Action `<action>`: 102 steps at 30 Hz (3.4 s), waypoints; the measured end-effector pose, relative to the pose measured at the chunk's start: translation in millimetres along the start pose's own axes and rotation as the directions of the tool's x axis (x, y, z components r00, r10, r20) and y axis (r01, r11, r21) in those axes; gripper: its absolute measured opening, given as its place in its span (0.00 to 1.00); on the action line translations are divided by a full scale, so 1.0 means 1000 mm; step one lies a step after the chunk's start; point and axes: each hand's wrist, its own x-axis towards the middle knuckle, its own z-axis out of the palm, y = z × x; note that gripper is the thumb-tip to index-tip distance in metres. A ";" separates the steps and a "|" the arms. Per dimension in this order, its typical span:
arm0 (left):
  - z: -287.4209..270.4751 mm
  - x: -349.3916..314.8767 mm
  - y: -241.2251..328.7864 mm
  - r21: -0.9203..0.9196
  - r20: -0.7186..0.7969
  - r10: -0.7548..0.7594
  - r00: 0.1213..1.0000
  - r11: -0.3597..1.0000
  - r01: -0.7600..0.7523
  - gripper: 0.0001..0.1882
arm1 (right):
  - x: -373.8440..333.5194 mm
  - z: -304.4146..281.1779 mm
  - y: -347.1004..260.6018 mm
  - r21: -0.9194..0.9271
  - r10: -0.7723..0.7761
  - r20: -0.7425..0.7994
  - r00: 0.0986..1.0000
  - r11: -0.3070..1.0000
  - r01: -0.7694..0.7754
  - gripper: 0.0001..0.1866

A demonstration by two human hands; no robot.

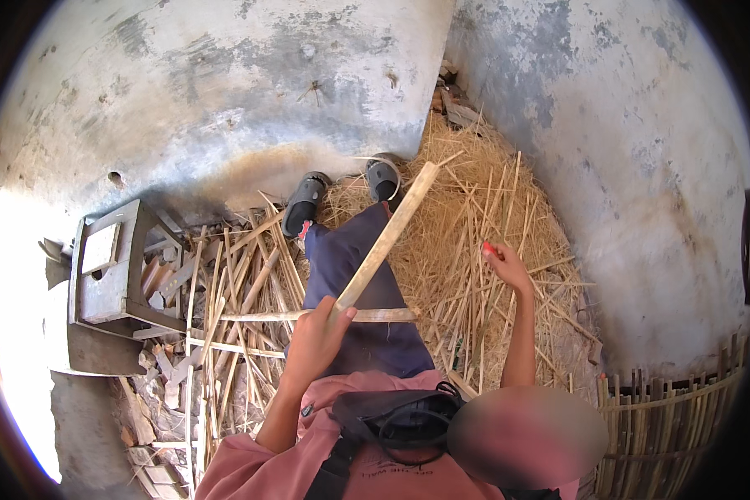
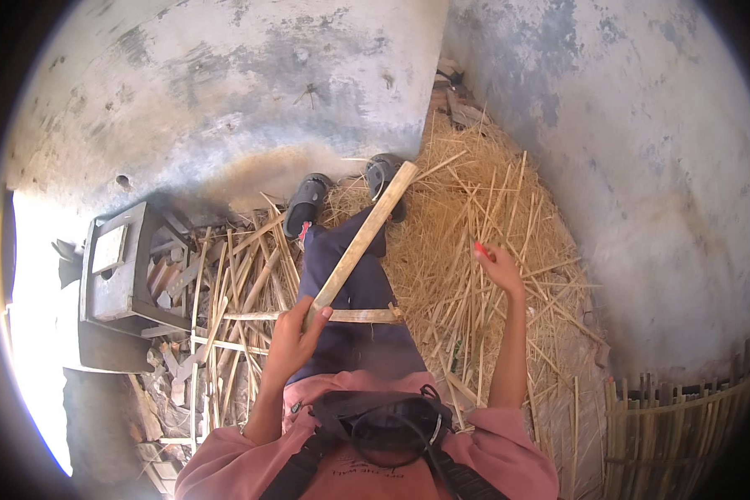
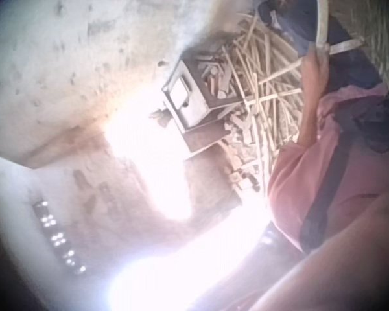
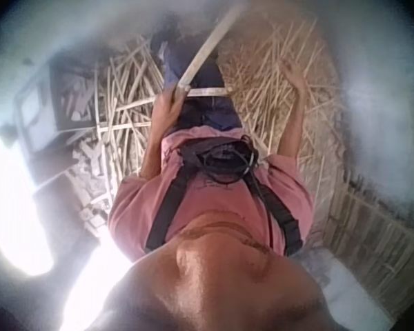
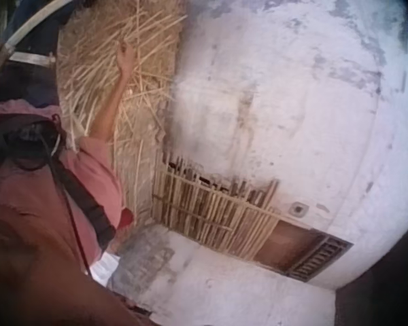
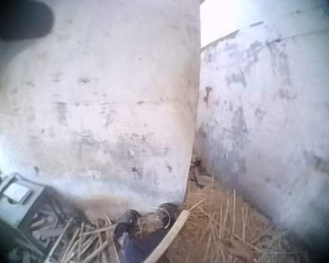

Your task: The person whittles a strip of wood using a small red utility knife while sitting on a floor covered in straw.

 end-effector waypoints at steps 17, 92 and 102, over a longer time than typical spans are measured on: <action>0.019 0.044 0.055 -0.402 0.250 0.247 0.936 0.906 -0.131 0.12 | -0.104 0.018 -0.215 0.579 -0.325 -0.303 0.896 0.684 0.444 0.17; 0.025 0.027 0.075 -0.337 -0.077 0.278 0.958 0.897 -0.287 0.19 | -0.153 0.052 -0.244 -0.238 -0.793 -0.330 0.512 0.595 0.767 0.15; 0.010 0.022 0.084 -0.567 0.052 0.166 0.985 0.817 -0.108 0.23 | -0.163 0.016 -0.262 0.053 -0.687 -0.211 0.696 0.703 0.710 0.14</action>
